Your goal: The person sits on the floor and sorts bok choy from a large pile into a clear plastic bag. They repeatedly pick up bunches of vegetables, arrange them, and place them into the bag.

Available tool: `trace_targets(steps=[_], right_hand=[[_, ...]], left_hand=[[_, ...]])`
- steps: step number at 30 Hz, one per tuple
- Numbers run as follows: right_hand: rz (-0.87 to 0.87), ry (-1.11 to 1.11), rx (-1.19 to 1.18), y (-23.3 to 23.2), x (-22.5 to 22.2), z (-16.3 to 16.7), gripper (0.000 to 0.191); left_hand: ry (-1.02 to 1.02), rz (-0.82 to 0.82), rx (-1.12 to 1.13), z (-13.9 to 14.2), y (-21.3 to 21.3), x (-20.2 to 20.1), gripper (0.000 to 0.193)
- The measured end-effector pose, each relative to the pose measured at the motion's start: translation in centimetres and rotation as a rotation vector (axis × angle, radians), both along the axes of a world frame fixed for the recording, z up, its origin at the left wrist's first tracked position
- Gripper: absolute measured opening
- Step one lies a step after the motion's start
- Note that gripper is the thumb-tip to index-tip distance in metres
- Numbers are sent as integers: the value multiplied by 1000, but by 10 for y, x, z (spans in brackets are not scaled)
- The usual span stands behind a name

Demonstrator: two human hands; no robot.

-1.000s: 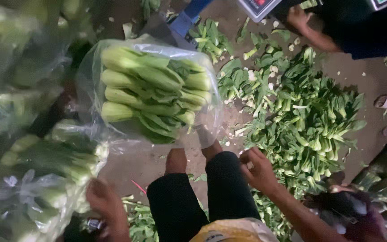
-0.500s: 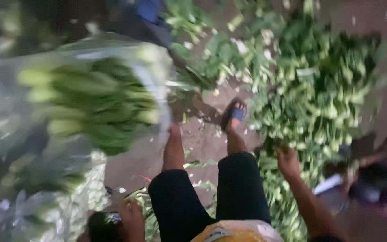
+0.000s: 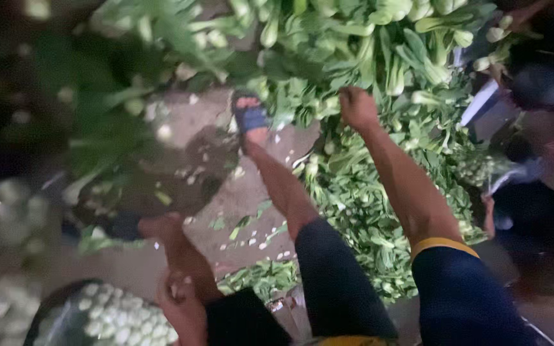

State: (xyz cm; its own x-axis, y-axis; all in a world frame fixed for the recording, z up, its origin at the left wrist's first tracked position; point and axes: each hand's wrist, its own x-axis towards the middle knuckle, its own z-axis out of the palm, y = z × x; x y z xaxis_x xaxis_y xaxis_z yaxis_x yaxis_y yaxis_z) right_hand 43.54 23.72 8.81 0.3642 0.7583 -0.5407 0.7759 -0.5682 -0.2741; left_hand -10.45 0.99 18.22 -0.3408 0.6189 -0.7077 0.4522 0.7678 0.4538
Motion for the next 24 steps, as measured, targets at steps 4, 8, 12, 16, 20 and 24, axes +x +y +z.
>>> trace_targets(steps=[4, 8, 12, 16, 20, 24], right_hand=[[95, -197, 292, 45, 114, -92, 31], [-228, 31, 75, 54, 156, -156, 37], [-632, 114, 183, 29, 143, -170, 54], [-411, 177, 380, 25, 132, -155, 71], [-552, 438, 499, 12, 114, -122, 86], [-488, 329, 578, -20, 64, -33, 79]], left_hand=[[-78, 176, -384, -28, 12, 72, 52], [-228, 293, -200, -40, 12, 106, 42], [-185, 218, -301, -34, 17, 94, 40], [-150, 81, -235, -30, 19, 80, 39], [-230, 341, -306, -23, 18, 79, 42], [-223, 262, -371, -5, 26, 82, 44]])
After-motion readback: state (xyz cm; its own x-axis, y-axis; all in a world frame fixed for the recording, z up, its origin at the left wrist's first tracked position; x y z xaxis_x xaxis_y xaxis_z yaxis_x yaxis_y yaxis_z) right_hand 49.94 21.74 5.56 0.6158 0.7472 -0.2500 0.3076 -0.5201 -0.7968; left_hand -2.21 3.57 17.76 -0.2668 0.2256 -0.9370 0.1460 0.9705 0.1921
